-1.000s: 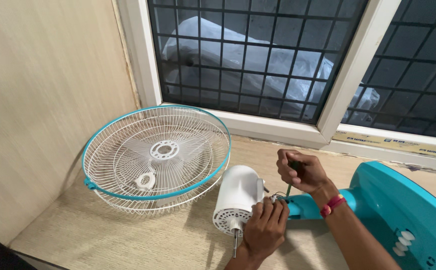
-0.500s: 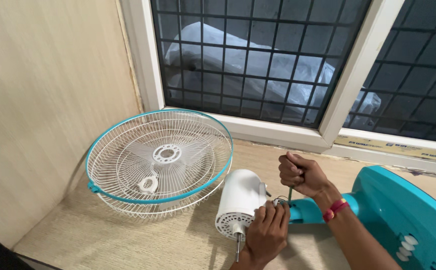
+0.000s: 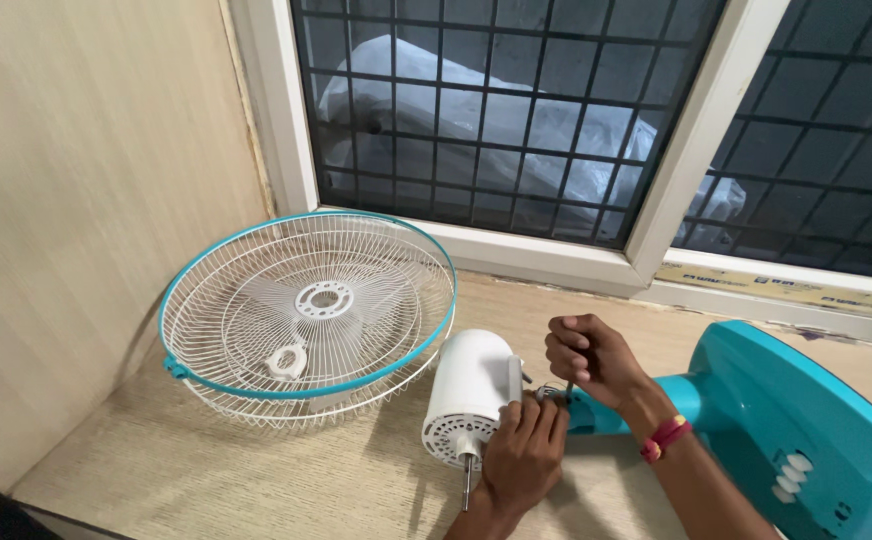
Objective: The person reassembles a disassembled electric fan on a countertop. They attach the motor housing to the fan base, secure it with a screwdriver, then fit the front grille, fan blades, and central cap onto the motor shaft.
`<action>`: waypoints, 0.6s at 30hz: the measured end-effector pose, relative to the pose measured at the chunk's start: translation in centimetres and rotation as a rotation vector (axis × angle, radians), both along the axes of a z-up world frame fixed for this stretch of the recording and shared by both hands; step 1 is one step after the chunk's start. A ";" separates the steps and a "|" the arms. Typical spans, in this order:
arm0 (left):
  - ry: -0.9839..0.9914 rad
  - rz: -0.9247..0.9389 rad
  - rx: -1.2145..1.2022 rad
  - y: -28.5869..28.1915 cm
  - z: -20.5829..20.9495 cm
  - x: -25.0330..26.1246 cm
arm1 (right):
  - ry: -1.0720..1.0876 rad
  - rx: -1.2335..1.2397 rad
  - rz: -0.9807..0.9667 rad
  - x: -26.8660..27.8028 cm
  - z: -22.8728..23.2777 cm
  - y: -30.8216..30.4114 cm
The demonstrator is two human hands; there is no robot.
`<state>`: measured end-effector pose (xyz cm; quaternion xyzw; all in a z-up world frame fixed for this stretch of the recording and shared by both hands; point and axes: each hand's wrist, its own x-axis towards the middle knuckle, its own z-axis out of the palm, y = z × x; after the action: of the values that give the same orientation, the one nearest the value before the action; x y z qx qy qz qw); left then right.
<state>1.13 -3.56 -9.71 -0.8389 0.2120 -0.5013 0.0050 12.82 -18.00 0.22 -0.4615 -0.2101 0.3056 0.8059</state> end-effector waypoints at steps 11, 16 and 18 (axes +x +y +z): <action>-0.029 -0.010 -0.049 -0.2 0.3 -0.1 | -0.150 -0.094 -0.583 -1.3 -0.2 1.1; -0.004 -0.002 -0.032 -0.2 0.3 -0.2 | -0.359 -0.227 -1.139 -3.4 -0.5 4.7; 0.024 -0.052 -0.037 0.0 0.4 0.0 | -0.511 -0.385 -1.446 -4.0 -0.2 6.1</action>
<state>1.17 -3.61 -9.32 -0.8389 0.2245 -0.4952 -0.0263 8.84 -11.94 0.00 -0.6709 0.0201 -0.3786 0.6373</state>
